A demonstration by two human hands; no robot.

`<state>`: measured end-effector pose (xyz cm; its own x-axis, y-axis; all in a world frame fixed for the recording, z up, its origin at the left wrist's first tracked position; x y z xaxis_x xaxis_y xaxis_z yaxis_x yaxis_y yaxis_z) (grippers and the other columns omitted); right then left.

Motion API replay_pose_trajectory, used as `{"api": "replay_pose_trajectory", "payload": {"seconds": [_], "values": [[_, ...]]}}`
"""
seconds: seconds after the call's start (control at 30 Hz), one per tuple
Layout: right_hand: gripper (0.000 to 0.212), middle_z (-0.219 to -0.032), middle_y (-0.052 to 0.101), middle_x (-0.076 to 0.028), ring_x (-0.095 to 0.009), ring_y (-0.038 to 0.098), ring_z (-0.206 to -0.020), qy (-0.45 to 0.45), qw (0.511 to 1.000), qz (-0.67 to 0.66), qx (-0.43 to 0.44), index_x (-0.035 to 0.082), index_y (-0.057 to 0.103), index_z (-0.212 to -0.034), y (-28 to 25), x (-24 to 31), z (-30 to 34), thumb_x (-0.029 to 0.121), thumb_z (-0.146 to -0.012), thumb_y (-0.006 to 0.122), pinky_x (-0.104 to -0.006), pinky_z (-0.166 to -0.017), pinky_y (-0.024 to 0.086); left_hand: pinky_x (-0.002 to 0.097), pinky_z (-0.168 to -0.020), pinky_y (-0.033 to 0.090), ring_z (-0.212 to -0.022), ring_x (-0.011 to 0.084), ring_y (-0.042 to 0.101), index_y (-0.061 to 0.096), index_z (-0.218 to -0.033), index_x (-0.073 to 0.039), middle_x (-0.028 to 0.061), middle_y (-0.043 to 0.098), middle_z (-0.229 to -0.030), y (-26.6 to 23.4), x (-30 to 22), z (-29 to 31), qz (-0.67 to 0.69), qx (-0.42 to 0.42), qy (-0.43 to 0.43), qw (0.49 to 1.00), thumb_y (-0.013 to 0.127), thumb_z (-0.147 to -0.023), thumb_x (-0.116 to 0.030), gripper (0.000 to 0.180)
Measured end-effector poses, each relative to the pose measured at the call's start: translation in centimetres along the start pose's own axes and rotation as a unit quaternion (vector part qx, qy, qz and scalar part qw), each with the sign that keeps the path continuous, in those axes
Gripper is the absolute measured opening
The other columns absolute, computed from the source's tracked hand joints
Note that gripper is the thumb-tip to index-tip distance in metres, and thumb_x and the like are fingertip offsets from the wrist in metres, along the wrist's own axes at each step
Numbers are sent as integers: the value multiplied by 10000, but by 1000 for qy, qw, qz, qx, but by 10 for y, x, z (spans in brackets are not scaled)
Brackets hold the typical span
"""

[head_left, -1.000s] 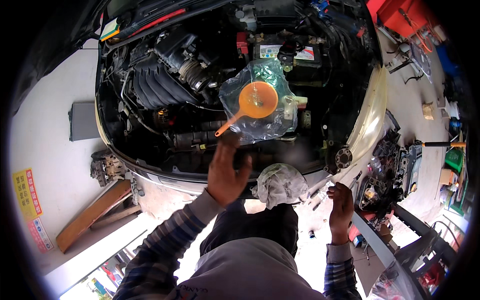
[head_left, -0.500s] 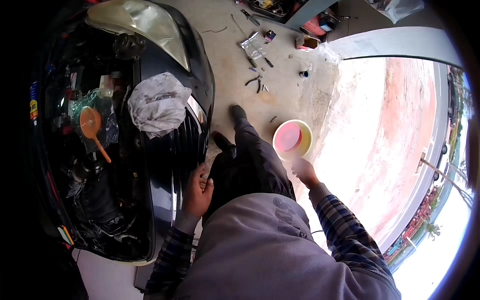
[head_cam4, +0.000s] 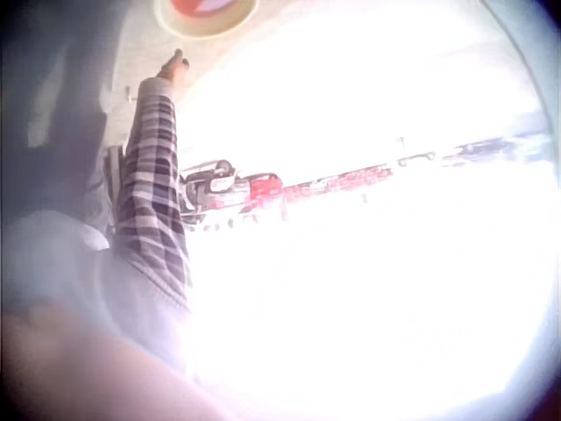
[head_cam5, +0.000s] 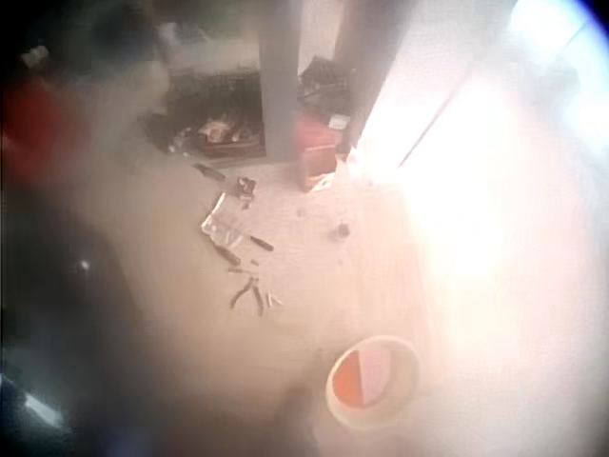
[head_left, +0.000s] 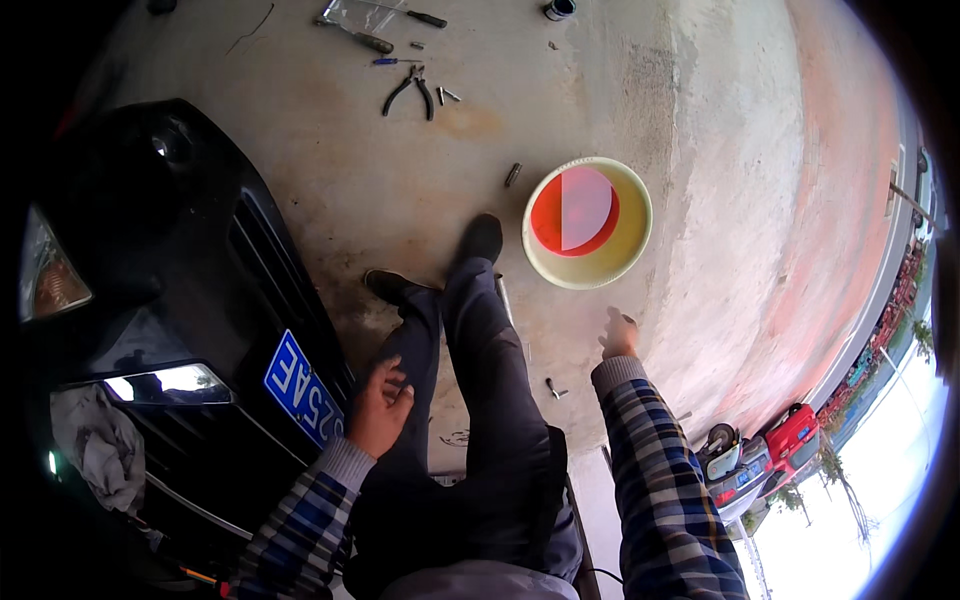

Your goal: The person pours red liquid from a yellow bowl into a funnel placed in the car's engine bay. They repeatedly refill the funnel from the bowl and adjust the funnel's position to ensure the liquid flows into the engine.

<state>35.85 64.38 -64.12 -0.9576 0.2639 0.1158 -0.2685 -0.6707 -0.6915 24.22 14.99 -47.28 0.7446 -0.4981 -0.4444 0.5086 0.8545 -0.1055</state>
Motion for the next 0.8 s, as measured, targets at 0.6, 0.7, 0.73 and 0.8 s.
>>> {"api": "replay_pose_trajectory", "payload": {"seconds": [0.6,0.7,0.73,0.8], "values": [[257,-1065,654,-95,-227,625,-998,-147,876,-423,181,-55,629,-1077,77,-27,-152,46,-845,583,-361,-923,494,345,-894,517,-991,236,672,586,-1239,30,164,696,-1101,224,-103,-406,59,97,123,986,592,-836,-41,409],[289,-1042,627,-74,-205,604,-1000,-157,896,-382,163,-48,607,-1098,68,32,-171,40,-823,585,-357,-949,476,322,-939,503,-1037,181,641,533,-1307,39,109,669,-1175,226,-124,-435,109,116,116,980,582,-894,5,417],[338,-1071,623,-89,-216,604,-1010,-155,893,-387,170,-43,577,-1148,62,58,-166,0,-812,580,-354,-943,479,319,-950,495,-1055,176,631,528,-1313,38,107,662,-1192,224,-130,-437,121,110,120,979,582,-901,6,417],[402,-1104,620,-104,-228,606,-1016,-161,895,-376,177,-40,545,-1201,47,112,-147,-31,-801,577,-350,-933,484,313,-967,481,-1083,166,615,520,-1321,37,102,650,-1215,214,-147,-433,133,94,134,978,582,-911,8,416]]}}
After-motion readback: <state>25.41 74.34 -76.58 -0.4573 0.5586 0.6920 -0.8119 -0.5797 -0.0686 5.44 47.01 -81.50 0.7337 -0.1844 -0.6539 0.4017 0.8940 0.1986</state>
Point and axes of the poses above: each hand's wrist, its own z-axis away from the middle knuckle, its own y-axis out of the palm, x = y × z, the point moved 4 cm from there along -z, towards the middle knuckle
